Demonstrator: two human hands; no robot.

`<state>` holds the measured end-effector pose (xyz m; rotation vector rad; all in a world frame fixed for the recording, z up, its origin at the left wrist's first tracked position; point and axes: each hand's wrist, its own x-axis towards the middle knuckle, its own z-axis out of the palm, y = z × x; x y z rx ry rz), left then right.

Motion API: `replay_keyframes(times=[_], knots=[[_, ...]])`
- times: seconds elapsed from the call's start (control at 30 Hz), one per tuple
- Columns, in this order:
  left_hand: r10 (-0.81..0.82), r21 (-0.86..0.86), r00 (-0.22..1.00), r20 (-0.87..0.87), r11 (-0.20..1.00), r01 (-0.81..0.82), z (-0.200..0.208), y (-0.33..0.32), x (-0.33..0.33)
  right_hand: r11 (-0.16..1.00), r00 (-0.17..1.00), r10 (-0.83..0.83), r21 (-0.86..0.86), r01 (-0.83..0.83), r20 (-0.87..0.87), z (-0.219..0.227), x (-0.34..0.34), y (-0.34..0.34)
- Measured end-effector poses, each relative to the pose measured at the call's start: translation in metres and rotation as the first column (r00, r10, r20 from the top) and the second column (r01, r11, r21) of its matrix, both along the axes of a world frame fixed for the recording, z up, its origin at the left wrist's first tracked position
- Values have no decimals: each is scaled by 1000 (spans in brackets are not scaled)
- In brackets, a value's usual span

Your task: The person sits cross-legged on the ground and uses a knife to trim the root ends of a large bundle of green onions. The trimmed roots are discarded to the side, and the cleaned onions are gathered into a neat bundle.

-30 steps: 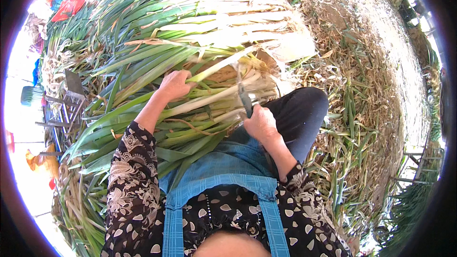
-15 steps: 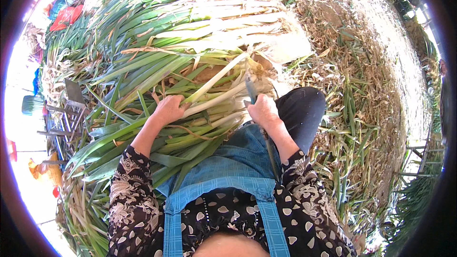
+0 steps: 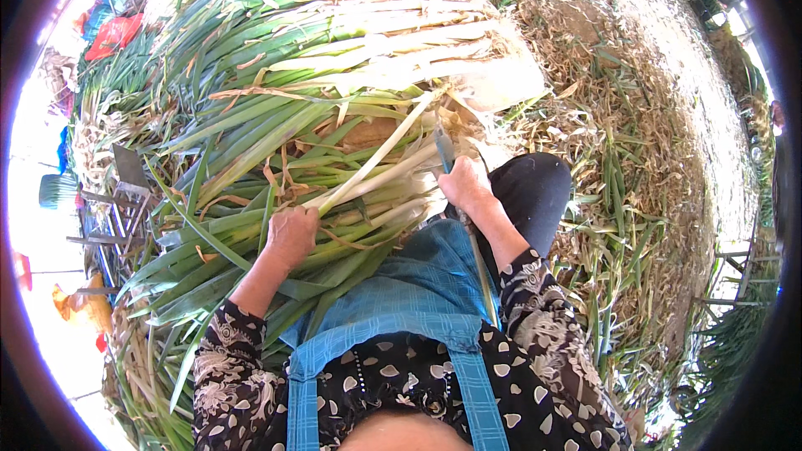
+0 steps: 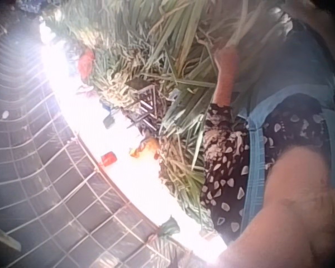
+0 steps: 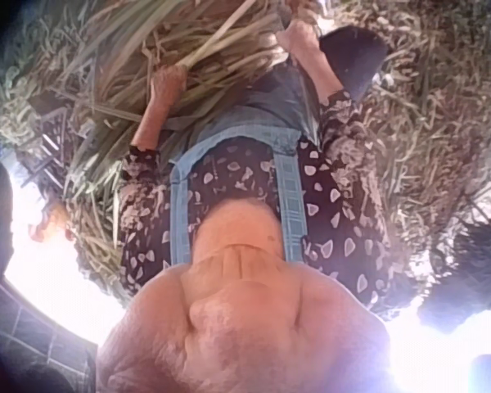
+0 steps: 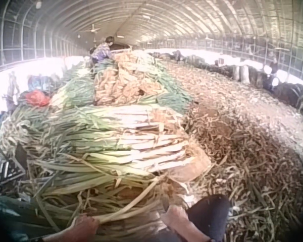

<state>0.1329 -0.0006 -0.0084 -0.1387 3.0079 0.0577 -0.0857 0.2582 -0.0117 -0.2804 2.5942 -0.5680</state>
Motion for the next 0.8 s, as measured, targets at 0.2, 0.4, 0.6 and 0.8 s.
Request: replay_keyframes(times=[0.2, 0.4, 0.6, 0.8], knots=[[-39, -55, 998, -51, 998, 36, 1, 4, 16, 999, 994, -12, -36, 16, 107, 6, -3, 1], [-72, -126, 996, -45, 990, 66, 5, 13, 30, 995, 997, 12, -104, -4, 77, 9, -4, 2], [-152, -86, 987, -53, 985, 147, 14, 21, 44, 991, 998, -52, -121, 55, 23, 7, 0, 1], [-215, -32, 976, -39, 976, 214, 18, 18, 51, 990, 995, -56, -124, 66, 77, 5, -3, 3]])
